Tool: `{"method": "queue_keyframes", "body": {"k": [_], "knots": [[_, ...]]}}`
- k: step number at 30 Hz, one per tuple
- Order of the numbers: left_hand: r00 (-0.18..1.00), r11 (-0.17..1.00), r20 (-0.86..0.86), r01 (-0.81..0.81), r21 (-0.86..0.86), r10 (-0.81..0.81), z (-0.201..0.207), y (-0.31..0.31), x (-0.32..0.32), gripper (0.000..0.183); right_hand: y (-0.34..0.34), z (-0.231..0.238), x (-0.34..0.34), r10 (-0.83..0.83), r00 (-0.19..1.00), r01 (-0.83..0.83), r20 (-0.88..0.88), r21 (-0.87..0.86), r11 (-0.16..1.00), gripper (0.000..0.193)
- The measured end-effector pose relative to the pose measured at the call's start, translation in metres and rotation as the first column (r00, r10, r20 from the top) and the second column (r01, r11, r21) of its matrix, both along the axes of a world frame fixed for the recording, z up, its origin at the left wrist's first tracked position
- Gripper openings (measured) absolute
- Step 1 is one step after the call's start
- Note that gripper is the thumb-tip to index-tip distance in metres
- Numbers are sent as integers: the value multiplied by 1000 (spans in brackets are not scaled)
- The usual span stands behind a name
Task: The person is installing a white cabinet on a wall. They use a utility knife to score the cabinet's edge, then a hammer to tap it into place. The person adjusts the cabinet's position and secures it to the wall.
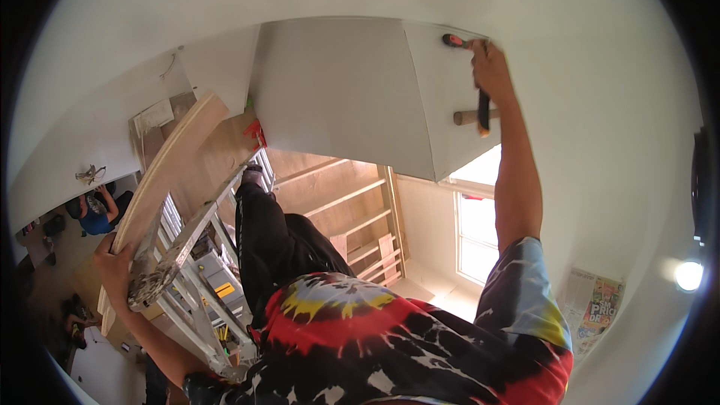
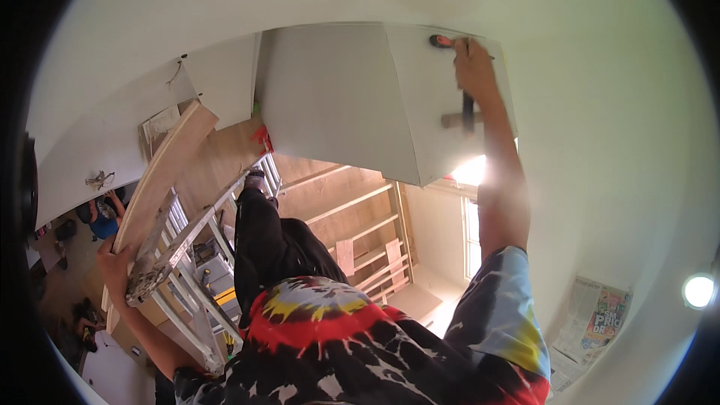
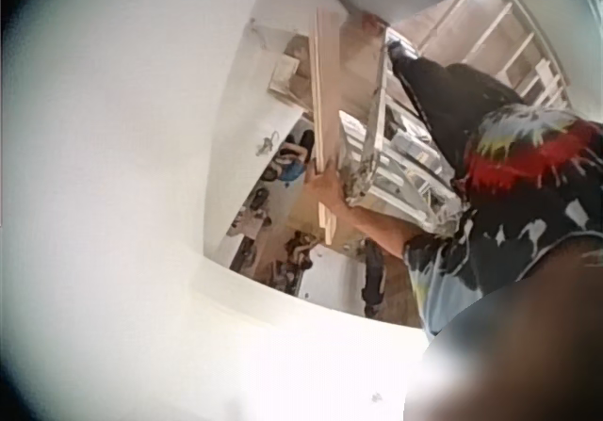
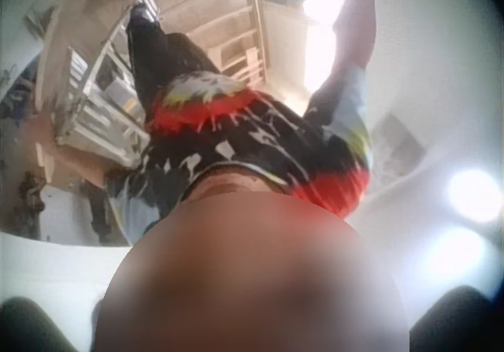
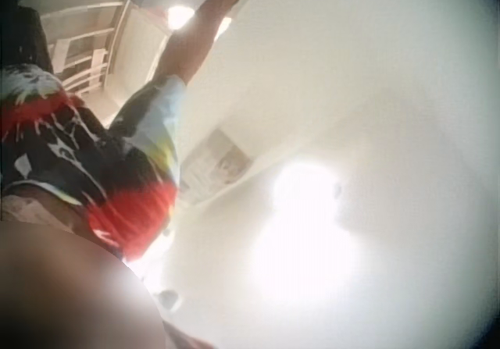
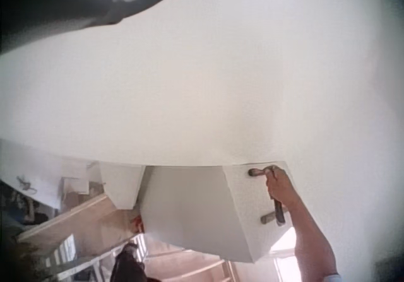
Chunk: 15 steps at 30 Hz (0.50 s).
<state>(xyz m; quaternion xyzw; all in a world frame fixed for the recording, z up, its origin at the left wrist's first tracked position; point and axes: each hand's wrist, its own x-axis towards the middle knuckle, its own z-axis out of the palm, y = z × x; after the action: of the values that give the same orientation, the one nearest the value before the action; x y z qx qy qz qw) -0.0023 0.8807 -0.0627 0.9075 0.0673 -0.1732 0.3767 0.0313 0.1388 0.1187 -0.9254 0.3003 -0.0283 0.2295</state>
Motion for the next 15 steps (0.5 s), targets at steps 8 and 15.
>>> {"method": "queue_keyframes", "body": {"k": [8,15], "knots": [[1000,997,-15,-16,76,17,-7,5,-3,29,13,-17,-38,-73,986,122,-150,353,927,47],[997,998,-74,8,55,-4,-11,10,0,31,22,-4,10,189,932,-168,-310,92,981,43]]}}
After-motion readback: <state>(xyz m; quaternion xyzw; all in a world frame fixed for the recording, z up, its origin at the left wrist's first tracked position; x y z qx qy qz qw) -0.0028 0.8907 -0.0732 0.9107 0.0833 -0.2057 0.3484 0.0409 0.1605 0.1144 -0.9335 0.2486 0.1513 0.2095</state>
